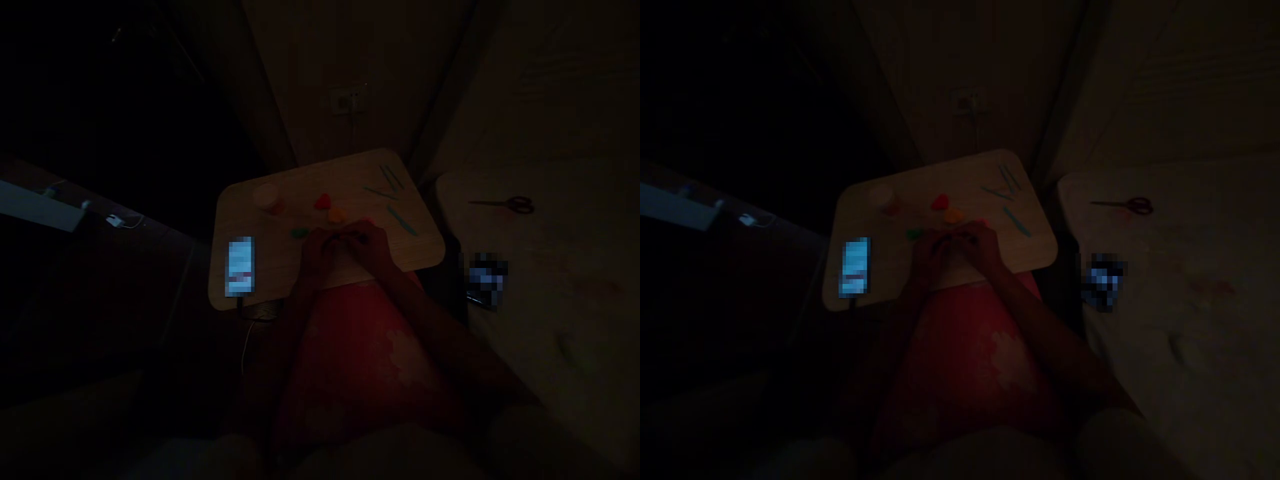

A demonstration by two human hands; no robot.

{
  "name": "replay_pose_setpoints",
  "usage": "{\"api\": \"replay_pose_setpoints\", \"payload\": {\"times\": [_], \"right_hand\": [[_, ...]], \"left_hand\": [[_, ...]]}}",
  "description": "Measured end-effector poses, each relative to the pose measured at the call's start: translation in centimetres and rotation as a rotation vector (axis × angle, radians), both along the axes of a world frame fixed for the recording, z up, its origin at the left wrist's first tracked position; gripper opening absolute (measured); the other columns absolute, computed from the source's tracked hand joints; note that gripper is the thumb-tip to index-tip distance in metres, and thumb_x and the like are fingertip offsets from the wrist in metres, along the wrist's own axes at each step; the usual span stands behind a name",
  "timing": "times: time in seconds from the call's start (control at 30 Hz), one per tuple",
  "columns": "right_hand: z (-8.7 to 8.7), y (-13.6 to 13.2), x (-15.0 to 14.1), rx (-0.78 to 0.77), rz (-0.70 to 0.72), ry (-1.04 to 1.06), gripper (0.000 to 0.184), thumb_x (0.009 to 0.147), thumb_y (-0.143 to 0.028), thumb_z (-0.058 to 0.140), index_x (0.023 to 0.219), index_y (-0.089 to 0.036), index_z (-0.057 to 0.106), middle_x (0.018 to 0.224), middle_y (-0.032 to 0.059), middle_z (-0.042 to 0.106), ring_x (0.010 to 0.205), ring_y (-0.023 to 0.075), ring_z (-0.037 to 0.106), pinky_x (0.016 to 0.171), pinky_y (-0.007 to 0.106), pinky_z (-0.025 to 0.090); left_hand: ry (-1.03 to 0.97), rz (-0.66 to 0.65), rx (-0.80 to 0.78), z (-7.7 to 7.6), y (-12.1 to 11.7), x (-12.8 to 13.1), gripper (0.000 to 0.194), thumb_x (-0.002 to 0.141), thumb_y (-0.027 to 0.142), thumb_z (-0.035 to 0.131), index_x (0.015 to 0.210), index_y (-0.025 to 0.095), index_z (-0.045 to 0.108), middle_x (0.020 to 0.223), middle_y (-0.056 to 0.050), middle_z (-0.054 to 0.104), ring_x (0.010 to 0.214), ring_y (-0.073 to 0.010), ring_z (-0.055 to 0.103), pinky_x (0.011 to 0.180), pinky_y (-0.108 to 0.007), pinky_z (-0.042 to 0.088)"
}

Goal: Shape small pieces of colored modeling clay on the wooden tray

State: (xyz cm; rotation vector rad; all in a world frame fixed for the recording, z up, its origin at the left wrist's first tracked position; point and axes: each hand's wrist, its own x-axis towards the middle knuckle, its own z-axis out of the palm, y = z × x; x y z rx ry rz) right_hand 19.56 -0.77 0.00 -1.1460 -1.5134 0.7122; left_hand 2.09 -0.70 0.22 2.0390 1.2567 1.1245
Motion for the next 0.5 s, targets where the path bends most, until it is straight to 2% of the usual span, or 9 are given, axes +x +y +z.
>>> {"api": "replay_pose_setpoints", "payload": {"times": [0.27,0.5], "right_hand": [[0.16,0.04,-0.2,-0.027,-0.003,-0.04,0.02,0.088,-0.026,0.064,0.096,-0.028,0.082,0.096,0.0045,0.082,0.09,0.023,0.074,0.09,0.042,0.056],[0.11,-0.09,-0.1,-0.035,0.024,0.029,0.022,0.088,-0.029,0.063,0.101,-0.026,0.08,0.101,0.0047,0.081,0.094,0.023,0.074,0.094,0.042,0.055]], "left_hand": [[-0.012,0.018,0.001,0.01,0.02,0.03,0.017,0.095,0.029,0.063,0.107,0.022,0.073,0.104,-0.008,0.073,0.097,-0.0233,0.065,0.092,-0.04,0.052],[-0.049,0.066,0.015,0.36,-0.21,0.15,0.017,0.091,0.025,0.068,0.107,0.022,0.069,0.104,-0.007,0.071,0.097,-0.0226,0.065,0.091,-0.039,0.052]]}}
